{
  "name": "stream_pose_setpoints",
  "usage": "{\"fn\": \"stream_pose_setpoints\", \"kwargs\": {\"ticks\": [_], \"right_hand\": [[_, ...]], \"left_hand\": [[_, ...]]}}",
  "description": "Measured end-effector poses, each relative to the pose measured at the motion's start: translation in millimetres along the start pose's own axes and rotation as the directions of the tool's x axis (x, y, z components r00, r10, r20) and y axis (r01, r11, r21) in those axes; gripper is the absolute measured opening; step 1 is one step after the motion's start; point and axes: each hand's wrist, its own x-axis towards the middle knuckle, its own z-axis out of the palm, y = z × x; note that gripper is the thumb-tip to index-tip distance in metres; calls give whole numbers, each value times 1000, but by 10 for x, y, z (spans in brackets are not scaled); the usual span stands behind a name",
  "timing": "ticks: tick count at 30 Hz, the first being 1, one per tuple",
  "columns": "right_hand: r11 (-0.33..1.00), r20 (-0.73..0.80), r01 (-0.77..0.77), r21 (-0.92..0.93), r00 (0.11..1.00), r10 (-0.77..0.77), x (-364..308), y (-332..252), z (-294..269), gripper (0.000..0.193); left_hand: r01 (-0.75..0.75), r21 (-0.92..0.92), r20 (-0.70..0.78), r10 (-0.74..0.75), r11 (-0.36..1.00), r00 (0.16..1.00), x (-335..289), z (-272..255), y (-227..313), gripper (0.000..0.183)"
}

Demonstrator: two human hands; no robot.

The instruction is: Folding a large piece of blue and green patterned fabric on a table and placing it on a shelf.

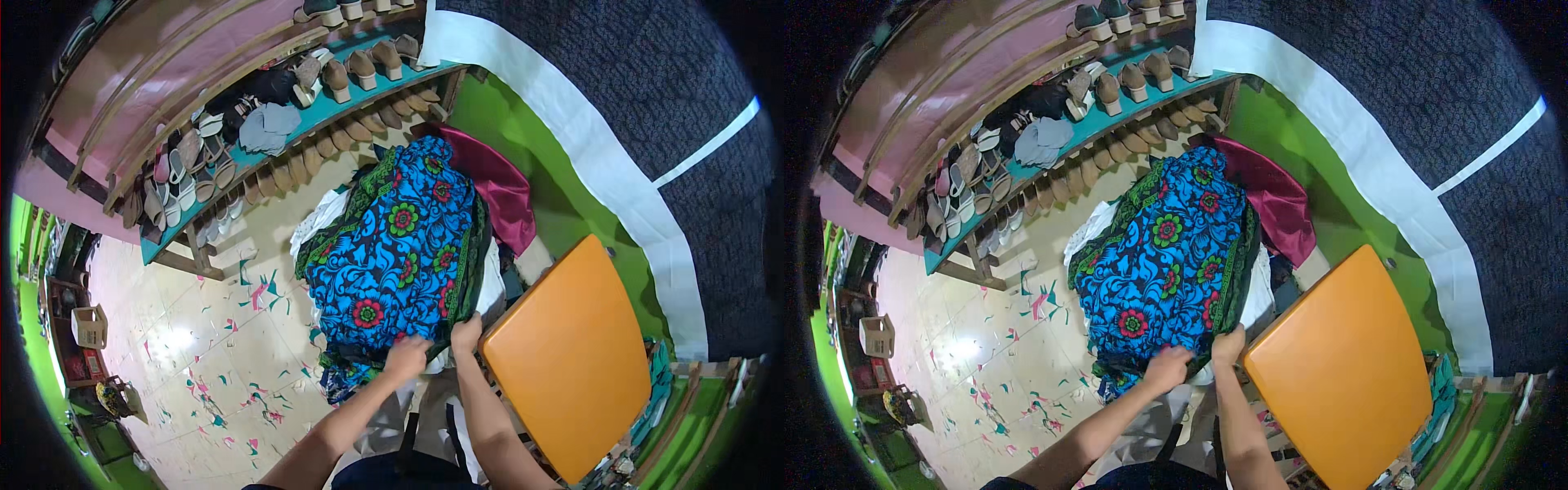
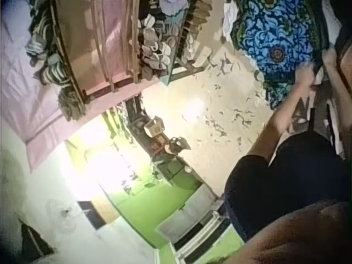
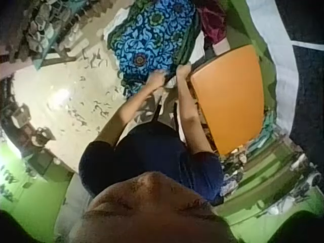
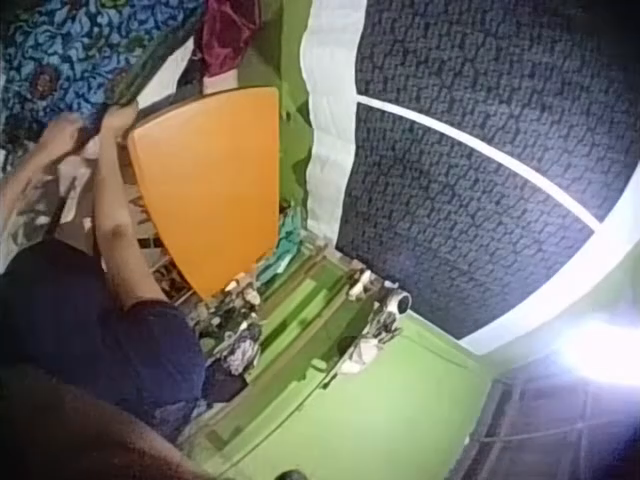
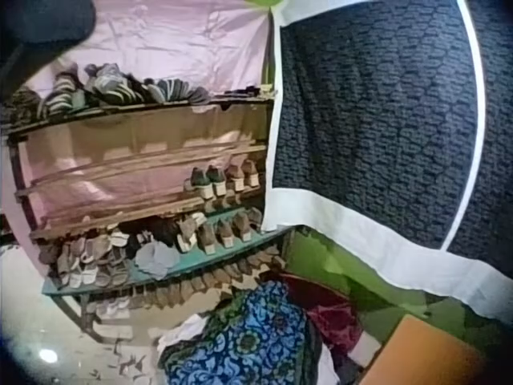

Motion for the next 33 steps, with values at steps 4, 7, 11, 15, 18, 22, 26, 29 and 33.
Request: {"fn": "stream_pose_setpoints", "kwargs": {"ticks": [4,7,11,15,18,22,26,29,33], "right_hand": [[997,36,-39,-60,999,41,176,148,32,39],[930,-140,310,-198,930,-340,-33,-247,-41,47],[871,135,491,15,862,-488,-3,-184,59,52],[936,28,318,-149,948,-317,-53,-315,23,53],[974,-63,164,-156,982,-175,-40,-305,0,59],[1000,1,7,-8,1000,-7,9,-186,39,65],[981,89,-37,192,996,20,9,-211,-2,35],[904,284,-51,424,956,-80,-166,-528,-159,15],[760,193,405,507,807,-559,-419,-660,-220,17]], "left_hand": [[184,213,-307,-113,960,945,334,-72,-198,52],[263,255,-309,-179,931,934,446,-88,-274,55],[284,294,-254,-212,913,944,573,44,-261,51],[253,375,-306,-138,892,942,649,29,-514,20],[224,390,-267,-123,893,956,684,-95,-565,13],[178,347,-266,-85,921,960,640,-150,-592,18],[96,171,-293,-42,981,955,561,-238,-399,25],[50,61,-314,-29,997,949,470,-318,-300,29],[-220,-294,-297,129,930,946,457,-116,-396,28]]}}
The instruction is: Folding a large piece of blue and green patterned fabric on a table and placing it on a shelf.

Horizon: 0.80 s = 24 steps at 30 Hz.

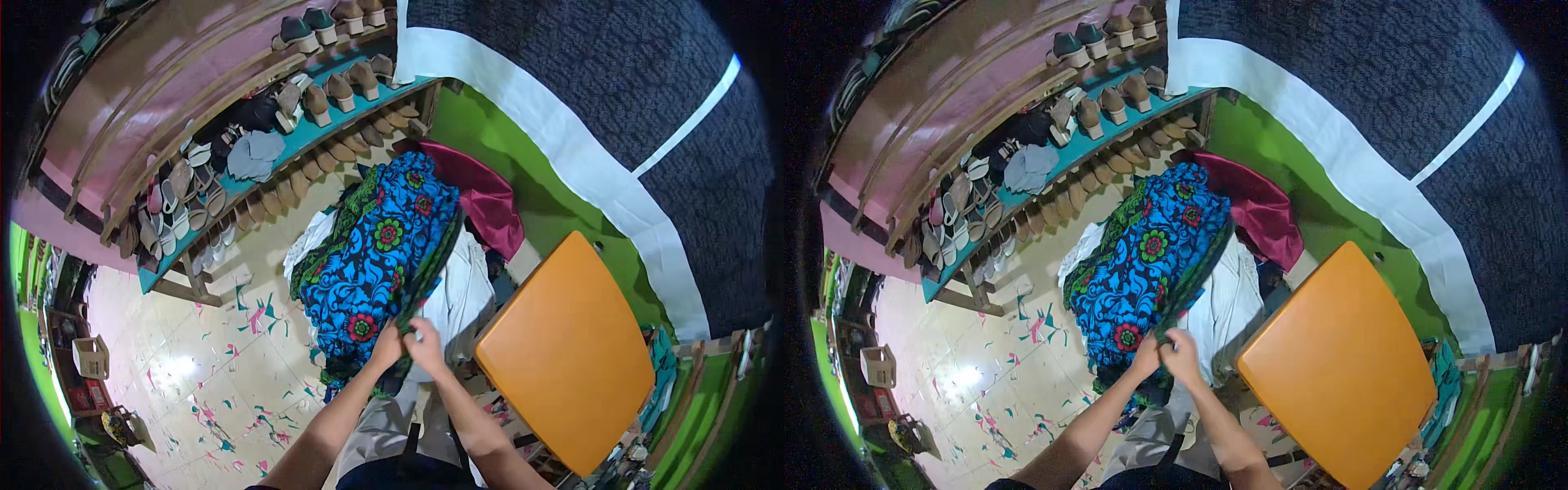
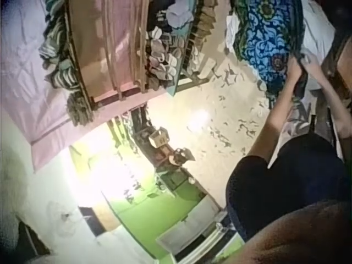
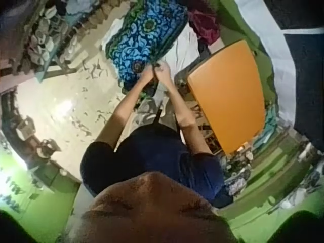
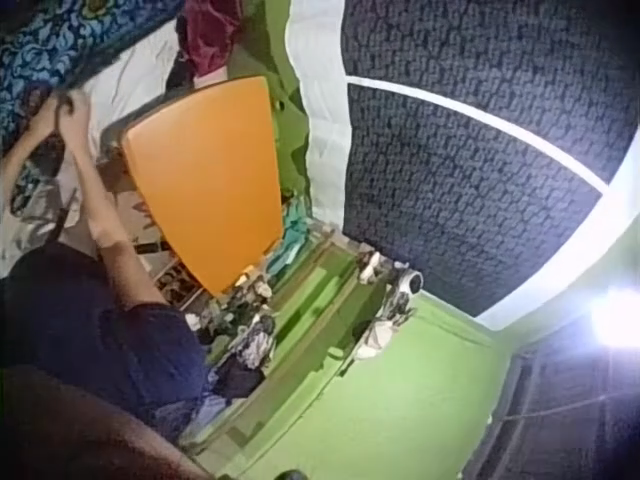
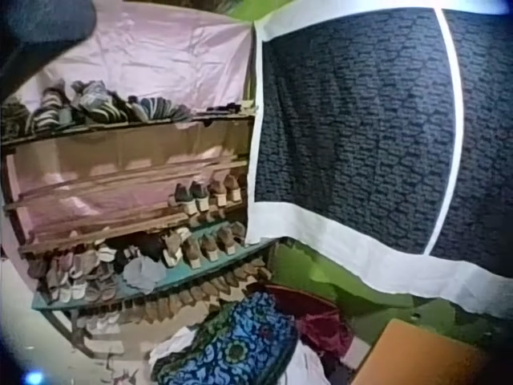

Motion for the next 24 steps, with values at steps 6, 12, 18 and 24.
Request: {"fn": "stream_pose_setpoints", "kwargs": {"ticks": [6,12,18,24], "right_hand": [[928,536,-138,347,841,-76,-151,-413,76,12],[979,399,145,-142,914,-78,-61,-182,-2,21],[842,-140,-532,86,831,539,-21,-105,-100,35],[84,588,-720,689,623,516,245,-264,-370,50]], "left_hand": [[602,-784,451,-530,149,719,-452,-199,-690,62],[663,-726,458,-592,181,663,29,-683,385,41],[415,-125,-20,-421,901,907,105,-567,517,34],[188,-45,168,-178,981,970,-199,-543,1270,28]]}}
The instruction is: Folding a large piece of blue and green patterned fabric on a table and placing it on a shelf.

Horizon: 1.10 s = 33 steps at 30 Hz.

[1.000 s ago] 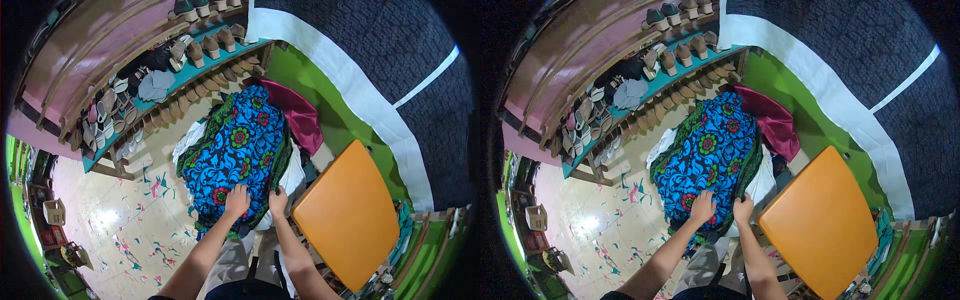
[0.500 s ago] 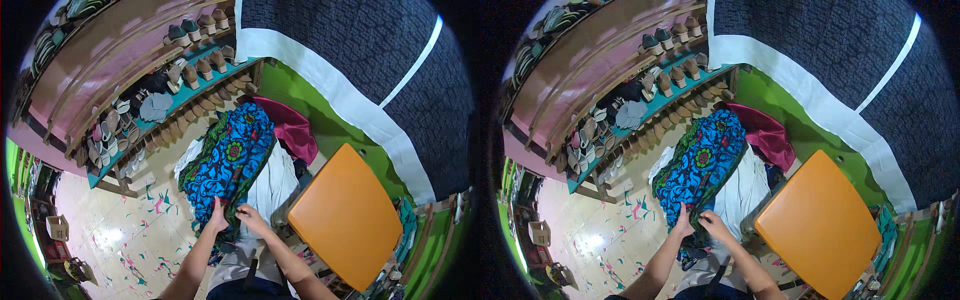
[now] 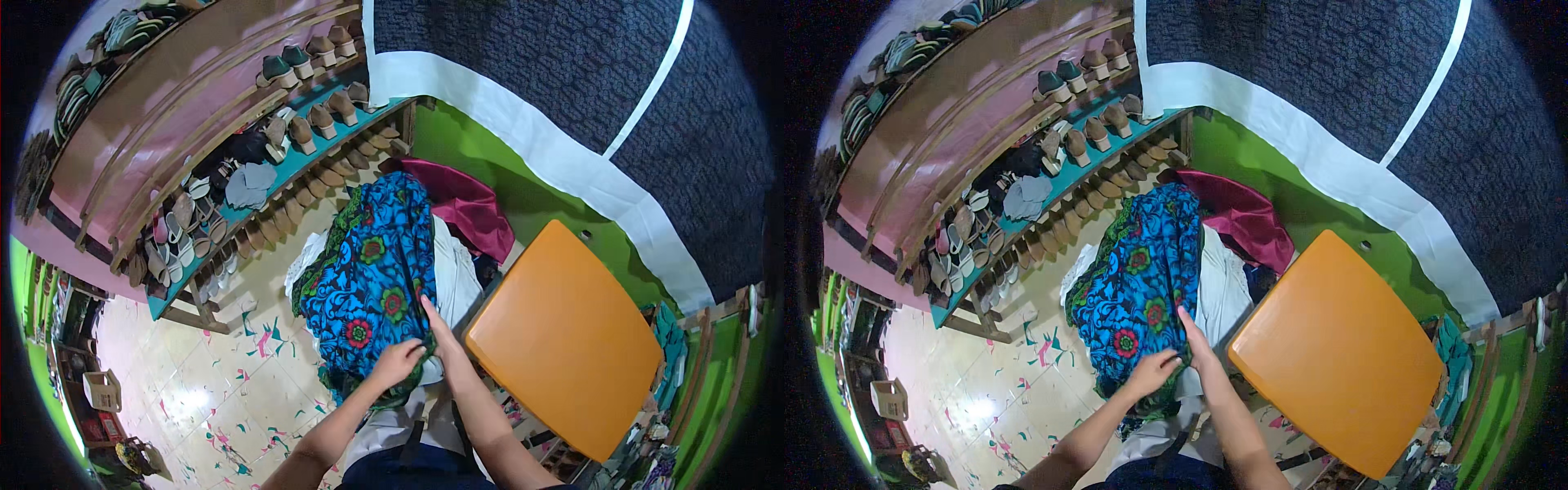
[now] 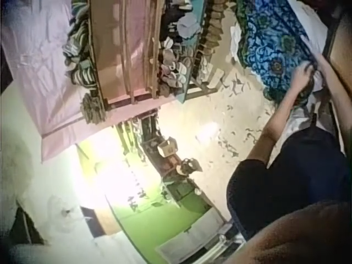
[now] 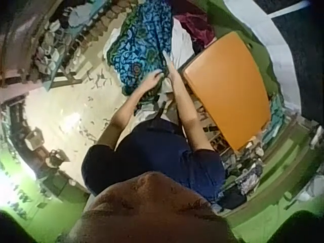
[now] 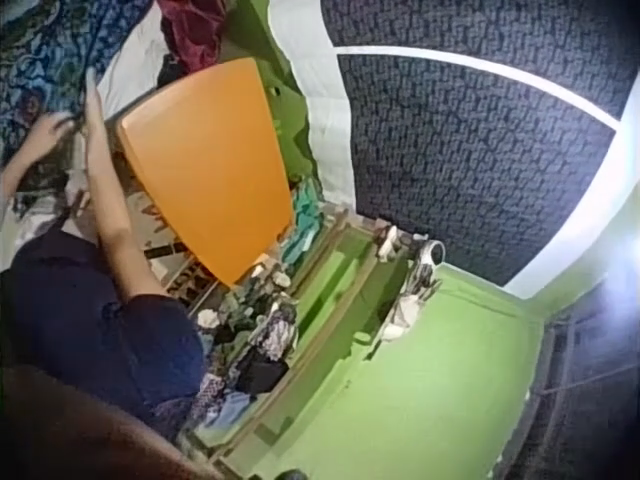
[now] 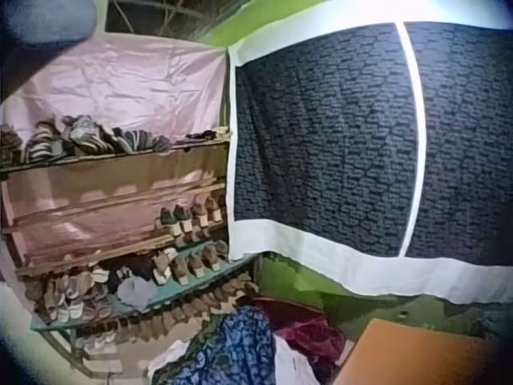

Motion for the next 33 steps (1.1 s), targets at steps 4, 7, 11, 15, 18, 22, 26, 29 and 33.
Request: {"fn": "stream_pose_setpoints", "kwargs": {"ticks": [4,7,11,15,18,22,26,29,33], "right_hand": [[996,-11,-42,-84,999,41,-53,-277,17,37],[908,-5,160,-386,984,-176,55,-334,-30,32],[760,14,344,-551,915,-404,-159,-482,268,33],[695,84,442,-567,871,-485,-616,-619,443,34],[696,60,639,-328,749,-660,-886,-814,58,39],[593,265,774,-223,634,-727,-1270,-1051,-639,58],[690,136,650,-319,752,-645,-1500,-1069,-960,58],[728,66,485,-484,850,-523,-1531,-993,-785,57],[804,-49,158,-573,973,-226,-1411,-774,-747,57]], "left_hand": [[-75,2,69,74,997,995,-51,-87,299,23],[-162,43,170,152,986,974,-6,-159,331,24],[-100,-187,66,114,977,991,-37,-329,310,26],[-194,94,-409,216,976,887,55,-644,171,36],[-125,391,-439,304,912,846,172,-757,87,66],[6,495,-409,227,869,884,283,-753,77,86],[173,342,-445,-4,924,896,532,-500,-306,100],[380,306,-448,-220,873,866,686,-398,-570,105],[574,430,-721,-118,696,683,793,-434,-917,105]]}}
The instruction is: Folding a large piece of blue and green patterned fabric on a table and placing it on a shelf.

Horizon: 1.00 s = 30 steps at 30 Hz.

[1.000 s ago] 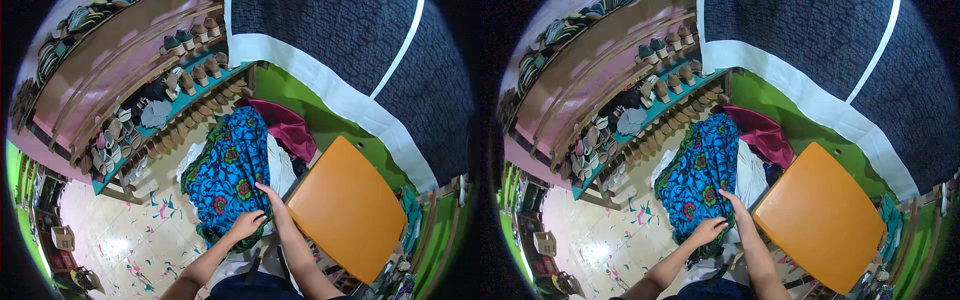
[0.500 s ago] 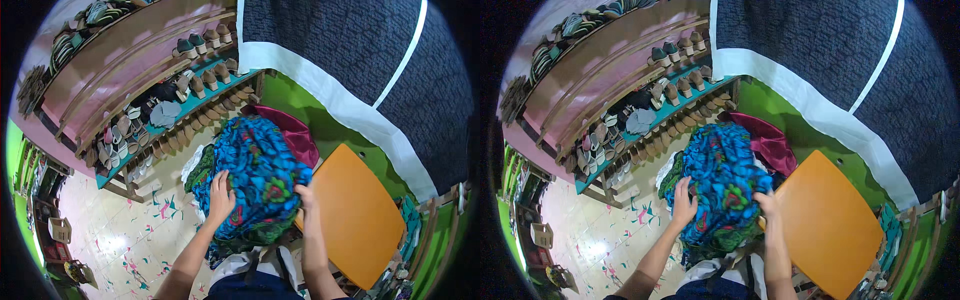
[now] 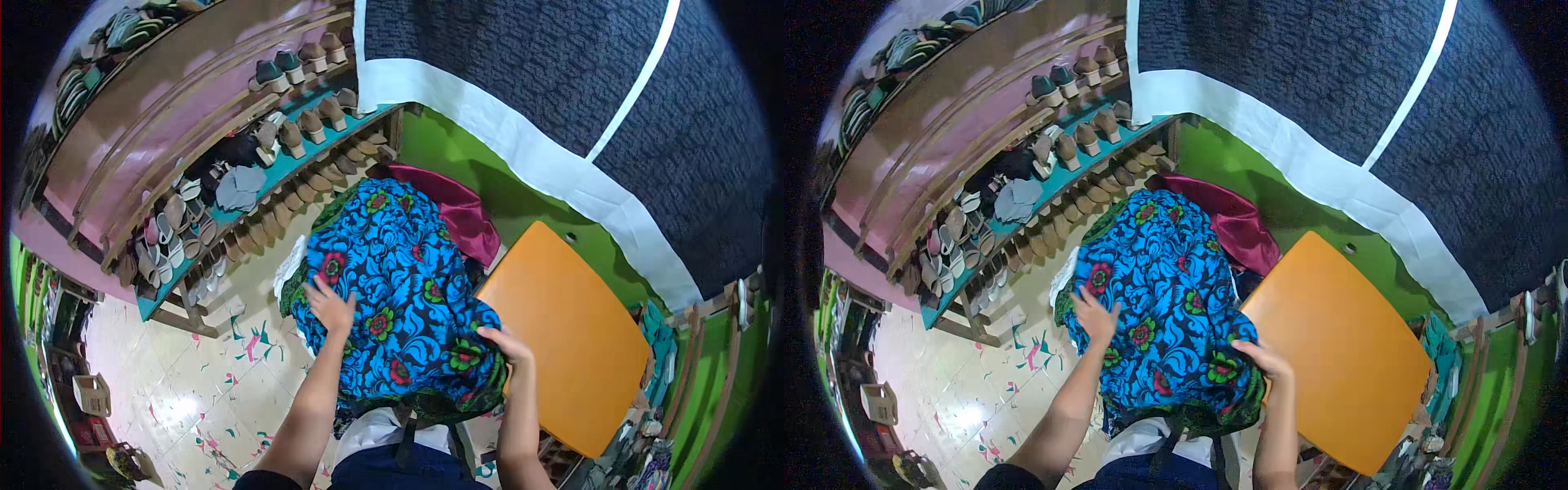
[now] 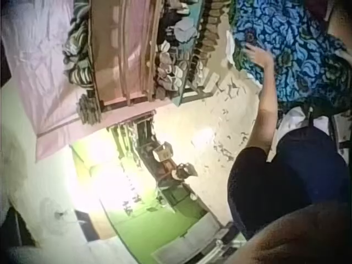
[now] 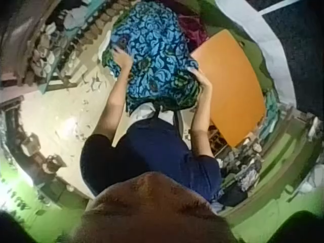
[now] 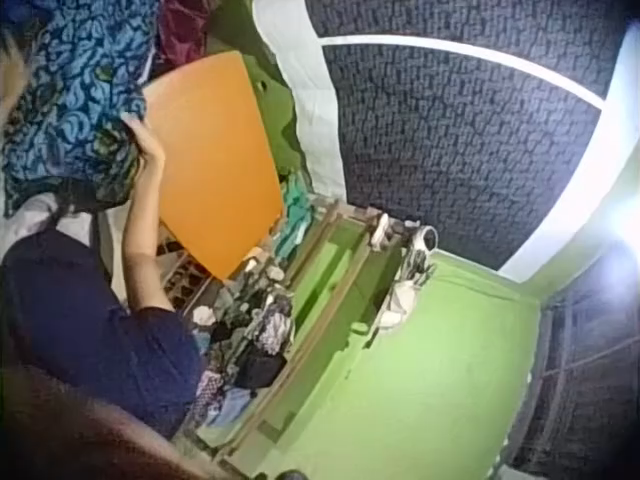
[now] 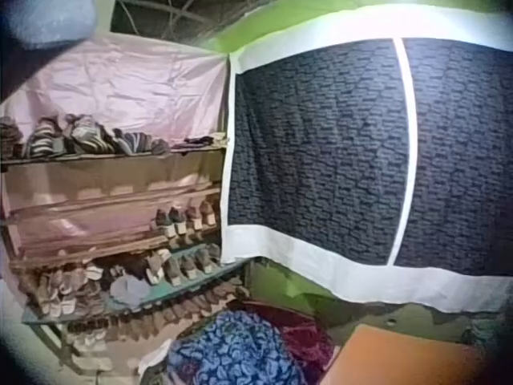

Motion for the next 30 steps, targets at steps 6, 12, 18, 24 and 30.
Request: {"fn": "stream_pose_setpoints", "kwargs": {"ticks": [6,12,18,24,30], "right_hand": [[988,28,-22,-152,999,27,99,35,241,45],[981,-128,-2,-193,992,-23,345,-154,546,45],[967,-209,78,241,977,-27,1003,-71,734,62],[978,-114,39,-205,991,-63,1127,-334,1072,41],[926,-150,141,-350,967,-205,1384,32,988,30]], "left_hand": [[179,69,182,-188,982,965,363,58,-346,48],[-397,-174,-412,299,901,860,47,-473,335,15],[-705,-352,-333,622,615,709,-682,-1142,1083,15],[-737,-476,-151,781,480,606,-1124,-980,807,18],[-384,-631,-152,378,675,913,-429,-695,598,21]]}}
